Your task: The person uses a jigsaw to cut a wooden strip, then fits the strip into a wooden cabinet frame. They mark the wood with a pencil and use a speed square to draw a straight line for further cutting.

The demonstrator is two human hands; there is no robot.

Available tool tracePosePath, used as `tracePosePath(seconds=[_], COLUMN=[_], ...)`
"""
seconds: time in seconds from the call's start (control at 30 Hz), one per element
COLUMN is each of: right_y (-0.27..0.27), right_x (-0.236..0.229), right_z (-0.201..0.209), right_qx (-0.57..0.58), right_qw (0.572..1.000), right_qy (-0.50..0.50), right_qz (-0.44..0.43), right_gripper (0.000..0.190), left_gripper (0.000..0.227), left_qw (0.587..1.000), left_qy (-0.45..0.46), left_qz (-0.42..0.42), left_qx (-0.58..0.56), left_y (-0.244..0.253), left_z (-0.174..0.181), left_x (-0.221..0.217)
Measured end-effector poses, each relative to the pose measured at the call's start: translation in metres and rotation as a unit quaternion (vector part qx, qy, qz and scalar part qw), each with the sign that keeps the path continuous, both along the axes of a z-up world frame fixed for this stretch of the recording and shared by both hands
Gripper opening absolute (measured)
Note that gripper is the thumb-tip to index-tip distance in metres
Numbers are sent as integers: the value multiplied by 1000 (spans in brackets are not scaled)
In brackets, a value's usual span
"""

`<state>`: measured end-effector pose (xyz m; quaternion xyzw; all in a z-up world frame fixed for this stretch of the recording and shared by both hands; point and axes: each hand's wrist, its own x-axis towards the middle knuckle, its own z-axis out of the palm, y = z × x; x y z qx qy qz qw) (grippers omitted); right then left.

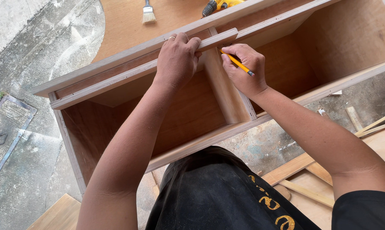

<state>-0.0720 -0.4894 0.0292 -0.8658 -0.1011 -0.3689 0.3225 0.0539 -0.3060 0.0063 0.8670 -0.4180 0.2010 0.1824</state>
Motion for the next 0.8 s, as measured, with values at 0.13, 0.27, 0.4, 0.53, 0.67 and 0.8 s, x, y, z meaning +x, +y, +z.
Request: tracePosePath(seconds=[0.13, 0.27, 0.4, 0.53, 0.67, 0.8], right_y=[-1, -2, -1, -1, -2, -1], right_x=[0, 1, 0, 0, 1, 1], right_z=[-1, -1, 1, 0, 0, 0], right_qx=[-2, -6, -4, -12, -11, -13], right_qw=[1000, 1000, 1000, 1000, 1000, 1000], right_qy=[1, 0, 1, -3, -1, -2], right_qz=[5, 10, 13, 8, 10, 6], right_gripper=[13, 12, 12, 11, 11, 9], left_gripper=[17, 19, 18, 18, 20, 18], left_qw=[1000, 1000, 1000, 1000, 1000, 1000], left_qy=[0, -3, 1, -7, -6, -3], left_qz=[0, 6, 5, 4, 6, 5], left_qx=[1, 6, 4, 6, 7, 5], left_y=[0, 0, 0, 0, 0, -1], left_z=[3, 2, 3, 3, 2, -1], left_x=[-2, -1, -2, -2, -1, 1])
